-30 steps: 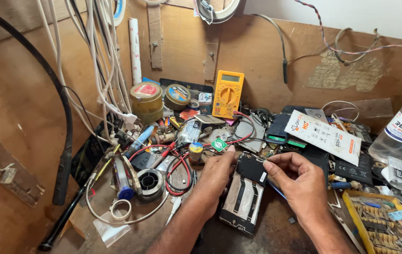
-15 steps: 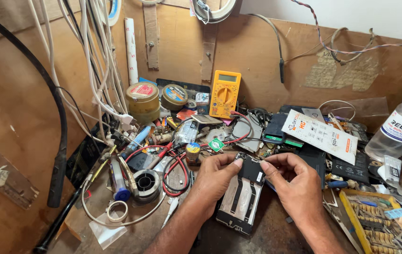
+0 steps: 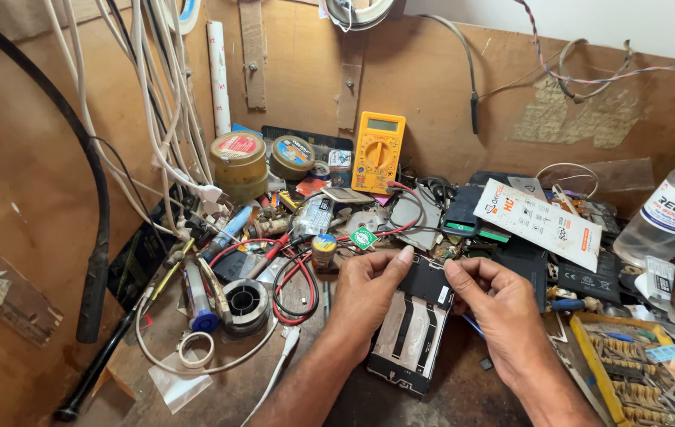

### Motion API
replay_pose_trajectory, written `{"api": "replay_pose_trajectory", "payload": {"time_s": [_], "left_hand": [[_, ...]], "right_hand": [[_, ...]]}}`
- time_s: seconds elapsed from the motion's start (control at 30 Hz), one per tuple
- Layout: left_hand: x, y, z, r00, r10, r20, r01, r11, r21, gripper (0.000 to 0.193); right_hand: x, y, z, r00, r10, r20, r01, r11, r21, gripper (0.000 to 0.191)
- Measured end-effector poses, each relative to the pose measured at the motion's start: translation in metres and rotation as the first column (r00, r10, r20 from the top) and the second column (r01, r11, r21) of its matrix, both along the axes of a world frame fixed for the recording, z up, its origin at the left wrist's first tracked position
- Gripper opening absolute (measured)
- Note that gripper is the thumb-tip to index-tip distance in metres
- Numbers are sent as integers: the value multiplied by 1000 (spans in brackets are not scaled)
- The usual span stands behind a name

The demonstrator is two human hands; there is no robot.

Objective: The person works on a disassembled smartphone at a cluttered repair bench, holding the phone frame and motherboard and using their fingers to detach, reposition, and press components and connectors. They turn the phone over and continue manipulating the internal parts throughout the clip.

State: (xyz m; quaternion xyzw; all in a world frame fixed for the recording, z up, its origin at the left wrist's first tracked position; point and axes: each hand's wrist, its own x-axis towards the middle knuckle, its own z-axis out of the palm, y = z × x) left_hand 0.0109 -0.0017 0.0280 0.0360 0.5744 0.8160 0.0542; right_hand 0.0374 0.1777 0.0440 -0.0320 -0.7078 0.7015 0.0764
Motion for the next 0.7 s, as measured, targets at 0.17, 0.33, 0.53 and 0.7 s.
{"api": "replay_pose_trajectory", "payload": {"time_s": [0.17,0.33,0.53,0.7], "left_hand": [[-5,2,-5,999,-26,30,22,993,115,32],[-4,2,-5,1000,17,-5,-16,994,111,28],[-3,2,-6,997,35,-66,-28,995,97,27],[-3,6,-7,996,56,-75,-47,992,117,26]], "right_hand": [[0,1,0,999,27,19,-26,999,-37,24],[-1,-1,1,999,32,44,-30,999,-33,23],[-6,2,-4,999,27,38,-26,999,-26,20],[-11,5,-6,999,38,17,-37,996,-79,14]]}}
